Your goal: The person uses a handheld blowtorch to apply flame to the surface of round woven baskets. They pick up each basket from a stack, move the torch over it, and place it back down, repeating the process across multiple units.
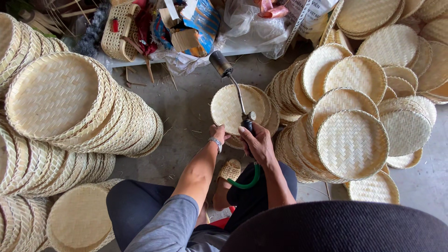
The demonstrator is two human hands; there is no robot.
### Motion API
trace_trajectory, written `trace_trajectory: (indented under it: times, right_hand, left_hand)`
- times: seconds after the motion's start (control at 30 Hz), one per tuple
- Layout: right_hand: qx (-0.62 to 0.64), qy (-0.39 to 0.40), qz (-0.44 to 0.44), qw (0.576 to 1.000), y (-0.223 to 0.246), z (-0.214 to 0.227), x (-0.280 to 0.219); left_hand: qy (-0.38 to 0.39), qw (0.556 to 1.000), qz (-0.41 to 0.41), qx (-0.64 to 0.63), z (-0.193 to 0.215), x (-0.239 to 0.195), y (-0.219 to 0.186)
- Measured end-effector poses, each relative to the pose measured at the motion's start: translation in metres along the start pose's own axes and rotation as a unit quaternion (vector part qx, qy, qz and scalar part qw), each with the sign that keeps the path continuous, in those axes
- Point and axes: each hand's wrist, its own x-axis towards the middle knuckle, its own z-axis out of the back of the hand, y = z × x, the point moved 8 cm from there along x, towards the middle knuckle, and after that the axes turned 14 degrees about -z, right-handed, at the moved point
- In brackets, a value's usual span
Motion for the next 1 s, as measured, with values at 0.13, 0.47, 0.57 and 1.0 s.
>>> trace_trajectory:
  times: [0.13,0.47,0.57,1.0]
  right_hand:
    - [0.003,-0.002,0.007,1.0,-0.001,0.004,-0.002]
    - [0.048,0.01,0.033,0.998,-0.02,0.013,-0.017]
    - [0.054,-0.013,0.033,0.998,-0.015,0.016,-0.031]
    - [-0.071,0.0,0.209,0.975,0.065,-0.015,-0.163]
  left_hand:
    - [-0.021,0.999,0.01,-0.045,0.017,-0.013,0.003]
    - [-0.02,0.979,-0.194,-0.05,0.137,-0.099,-0.104]
    - [-0.054,0.958,-0.281,0.016,0.161,-0.119,-0.187]
    - [-0.061,0.836,-0.539,-0.084,0.236,-0.216,-0.412]
